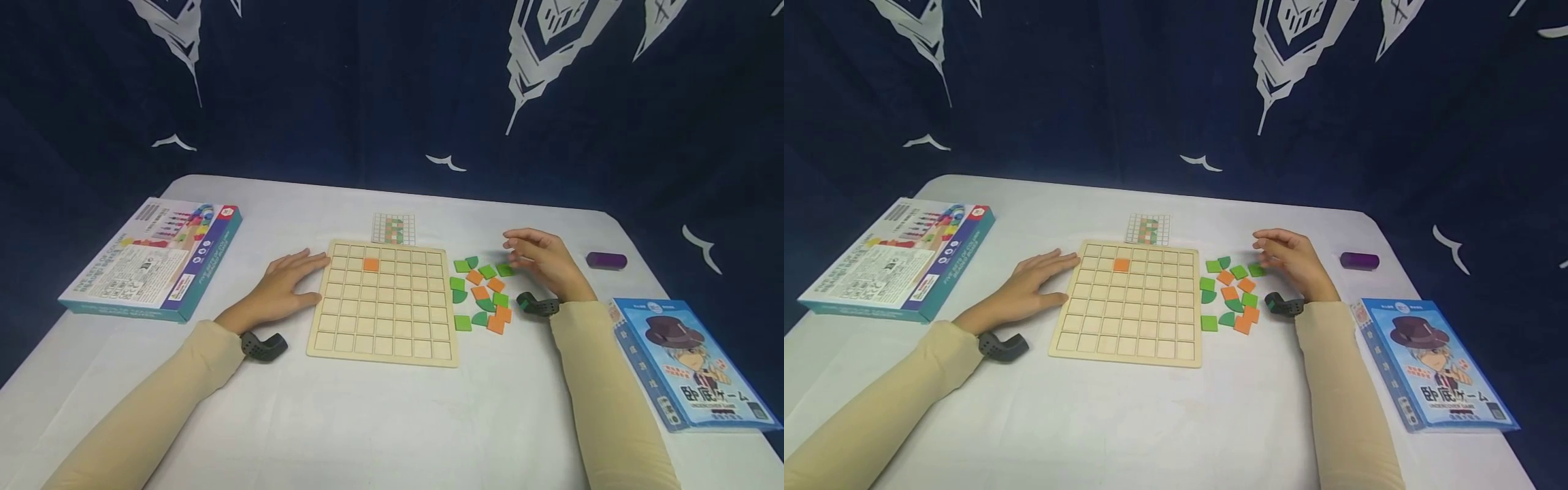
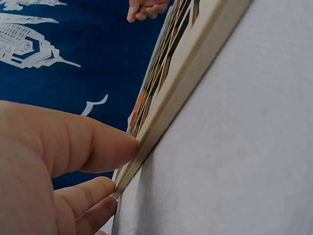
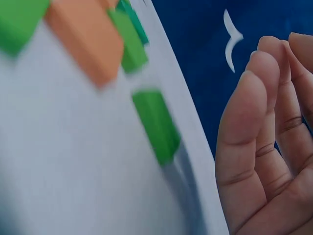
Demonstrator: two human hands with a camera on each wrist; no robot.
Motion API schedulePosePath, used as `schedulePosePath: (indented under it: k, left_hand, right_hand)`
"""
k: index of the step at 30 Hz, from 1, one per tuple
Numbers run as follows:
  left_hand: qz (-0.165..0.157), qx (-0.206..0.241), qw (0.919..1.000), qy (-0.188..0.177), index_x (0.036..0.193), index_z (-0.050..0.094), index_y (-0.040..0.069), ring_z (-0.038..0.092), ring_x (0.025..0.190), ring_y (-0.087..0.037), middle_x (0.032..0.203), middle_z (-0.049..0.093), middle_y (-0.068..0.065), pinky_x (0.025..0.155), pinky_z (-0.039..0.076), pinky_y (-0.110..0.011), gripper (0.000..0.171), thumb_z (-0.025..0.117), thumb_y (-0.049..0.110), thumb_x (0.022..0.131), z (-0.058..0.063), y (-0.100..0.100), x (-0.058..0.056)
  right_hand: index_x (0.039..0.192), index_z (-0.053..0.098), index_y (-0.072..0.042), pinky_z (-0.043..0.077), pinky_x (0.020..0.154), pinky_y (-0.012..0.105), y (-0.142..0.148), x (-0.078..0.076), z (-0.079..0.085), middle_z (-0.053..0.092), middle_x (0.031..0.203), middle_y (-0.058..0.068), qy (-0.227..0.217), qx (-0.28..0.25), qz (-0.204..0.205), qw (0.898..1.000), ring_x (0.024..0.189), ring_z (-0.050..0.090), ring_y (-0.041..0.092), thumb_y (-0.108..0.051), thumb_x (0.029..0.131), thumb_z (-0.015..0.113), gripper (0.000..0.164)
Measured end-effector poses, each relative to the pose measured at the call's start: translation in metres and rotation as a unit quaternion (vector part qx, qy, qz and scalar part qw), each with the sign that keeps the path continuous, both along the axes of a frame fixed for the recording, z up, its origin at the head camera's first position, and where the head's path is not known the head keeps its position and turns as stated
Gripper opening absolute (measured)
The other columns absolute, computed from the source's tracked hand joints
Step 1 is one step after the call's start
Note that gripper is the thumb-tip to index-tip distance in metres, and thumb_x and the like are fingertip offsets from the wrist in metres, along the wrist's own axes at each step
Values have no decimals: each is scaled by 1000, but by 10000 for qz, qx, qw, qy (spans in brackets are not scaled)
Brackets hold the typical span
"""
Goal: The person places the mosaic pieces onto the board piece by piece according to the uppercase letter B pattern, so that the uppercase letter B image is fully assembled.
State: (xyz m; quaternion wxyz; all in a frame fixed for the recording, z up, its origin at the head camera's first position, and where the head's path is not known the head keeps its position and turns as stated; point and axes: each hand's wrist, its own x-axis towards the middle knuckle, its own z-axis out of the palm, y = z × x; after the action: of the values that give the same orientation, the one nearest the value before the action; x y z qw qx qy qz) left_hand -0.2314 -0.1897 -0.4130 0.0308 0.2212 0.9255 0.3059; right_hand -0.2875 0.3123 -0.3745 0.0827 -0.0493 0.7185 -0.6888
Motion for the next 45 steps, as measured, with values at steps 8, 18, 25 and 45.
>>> schedulePosePath:
  k: [8,18,25,45]
  left_hand:
    - [49,28,10000,-12,162,47,2,20,164,-42,171,40,-18,130,6,-64,72,68,20,96,-1,-1,2]
    - [34,49,10000,-6,162,47,2,20,164,-42,171,40,-18,130,7,-65,72,68,19,96,-1,-1,1]
    - [42,31,10000,-2,162,47,2,20,164,-42,171,40,-18,130,7,-65,72,68,19,95,-2,-1,0]
    - [24,14,10000,5,162,46,2,20,164,-43,171,40,-17,130,6,-64,72,68,19,95,0,0,-1]
  right_hand:
    - [111,83,-16,61,72,20,15,-1,-10,78,100,-4,-124,-486,-75,9987,80,69,9,-6,108,66,19]
    - [115,81,-17,58,70,18,18,-1,-12,78,101,-7,-197,78,-56,9998,80,65,8,-8,109,65,20]
    - [151,55,4,47,68,19,16,-4,-14,67,97,-14,-267,2168,72,9758,81,53,8,-19,110,64,48]
    - [143,57,13,46,63,22,24,-5,-14,52,86,-1,-182,3073,687,9490,69,50,10,-5,99,73,51]
